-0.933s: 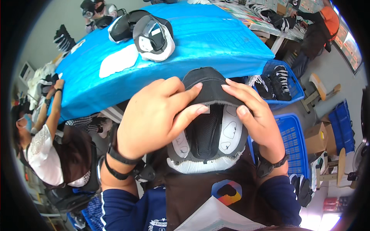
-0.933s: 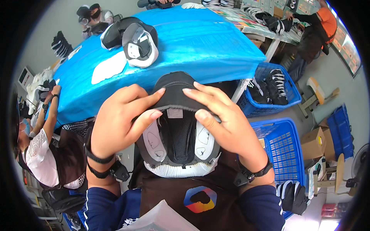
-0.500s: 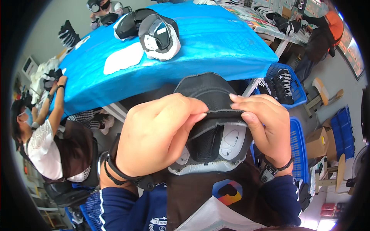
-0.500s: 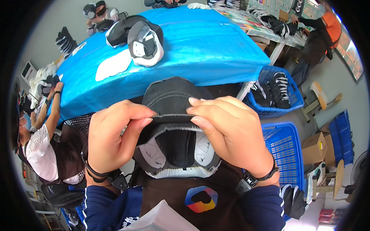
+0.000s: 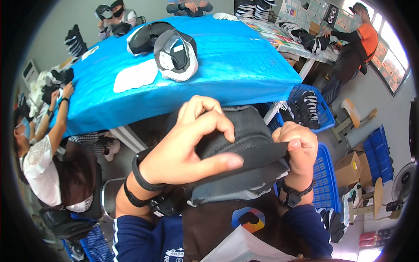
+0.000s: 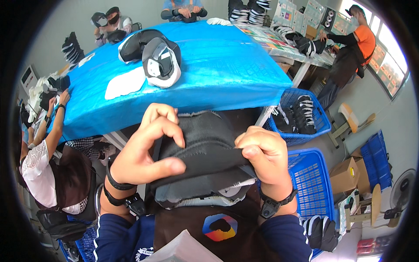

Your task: The person inserts white foam inserts into the interior of a shoe, adjusts the inner lining, and places the shoe into a blue basket. The process is repeated with another shoe.

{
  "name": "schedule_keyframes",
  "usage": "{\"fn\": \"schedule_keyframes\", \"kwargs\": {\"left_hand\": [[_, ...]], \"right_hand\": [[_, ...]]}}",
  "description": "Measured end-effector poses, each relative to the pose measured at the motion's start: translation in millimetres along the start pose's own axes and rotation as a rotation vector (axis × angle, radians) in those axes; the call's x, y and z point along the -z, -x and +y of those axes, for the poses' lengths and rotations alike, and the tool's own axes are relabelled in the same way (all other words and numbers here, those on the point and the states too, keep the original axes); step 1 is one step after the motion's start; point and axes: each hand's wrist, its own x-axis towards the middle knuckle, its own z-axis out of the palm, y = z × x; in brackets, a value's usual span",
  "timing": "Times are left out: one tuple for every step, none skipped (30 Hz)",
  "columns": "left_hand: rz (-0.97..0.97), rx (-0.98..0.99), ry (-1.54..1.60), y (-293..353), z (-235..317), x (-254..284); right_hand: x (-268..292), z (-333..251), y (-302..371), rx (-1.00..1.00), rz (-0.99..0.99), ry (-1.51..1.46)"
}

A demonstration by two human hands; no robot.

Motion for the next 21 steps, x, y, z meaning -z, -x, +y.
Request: {"fn": "schedule_keyframes", "kwargs": {"left_hand": [[-0.028, -0.065, 0.134, -0.9, -2.0, 1.6], [-0.117, -0.097, 0.129, -2.4, -4.1, 4.7], [-0.155, -0.140, 0.130, -3.9, -5.1, 5.1], [-0.169, -0.146, 0.134, -4.7, -5.0, 5.4], [-0.193, -0.152, 0.119, -5.3, -3.9, 4.5], [-0.172, -0.148, 0.104, -4.8, -1.4, 4.1], [-0.161, -0.143, 0.070, -3.8, 1.8, 2.4], [-0.145, -0.140, 0.029, -1.9, 6.0, 0.9], [-0.107, -0.119, 0.012, 0.3, 10.4, -0.8], [-0.066, -0.099, -0.012, 3.2, 15.3, -2.8], [-0.018, -0.089, -0.040, 6.1, 19.7, -4.1], [0.035, -0.101, -0.108, 8.6, 23.5, -5.4], [0.010, -0.063, -0.115, 10.3, 25.9, -6.0], [-0.004, -0.045, -0.107, 11.7, 27.8, -6.2], [-0.018, -0.027, -0.100, 11.9, 28.1, -6.1], [-0.006, -0.040, -0.159, 13.0, 29.1, -5.7], [0.002, -0.044, -0.133, 12.3, 28.2, -5.2], [0.002, -0.048, -0.120, 11.8, 27.2, -4.0], [0.002, -0.053, -0.108, 10.9, 25.9, -2.3], [0.065, -0.071, -0.073, 9.8, 24.9, -4.0], [0.074, -0.076, -0.038, 8.7, 23.6, -4.6]], "right_hand": [[0.9, 0.8, 1.2, 0.029, 0.009, -0.002], [1.6, 1.2, 2.4, 0.032, 0.010, 0.032], [2.1, 1.1, 3.6, 0.039, -0.006, 0.012], [2.5, 0.8, 4.5, 0.037, -0.007, 0.044], [2.7, 0.1, 5.7, 0.040, -0.017, 0.052], [2.7, -0.6, 6.5, 0.031, -0.022, 0.048], [2.4, -1.5, 7.5, 0.033, -0.019, 0.061], [1.7, -2.2, 8.4, 0.024, -0.012, 0.061], [1.0, -2.7, 9.1, 0.015, -0.004, 0.062], [0.6, -3.3, 9.7, 0.009, -0.012, 0.058], [0.1, -3.6, 10.0, -0.010, -0.011, 0.087], [-0.4, -3.8, 10.8, -0.029, -0.010, 0.115], [-0.4, -3.9, 11.1, -0.053, -0.004, 0.118], [-0.8, -3.8, 11.8, -0.057, 0.001, 0.091], [-0.5, -3.9, 12.5, -0.061, 0.008, 0.111], [-0.2, -3.6, 13.0, -0.063, 0.014, 0.105], [0.1, -3.4, 13.9, -0.073, 0.014, 0.083], [0.9, -3.2, 14.4, -0.075, 0.014, 0.067], [1.2, -2.8, 15.3, -0.084, 0.008, 0.034], [1.7, -2.3, 16.1, -0.111, 0.000, -0.014], [1.9, -1.5, 16.9, -0.104, 0.006, -0.047]]}}
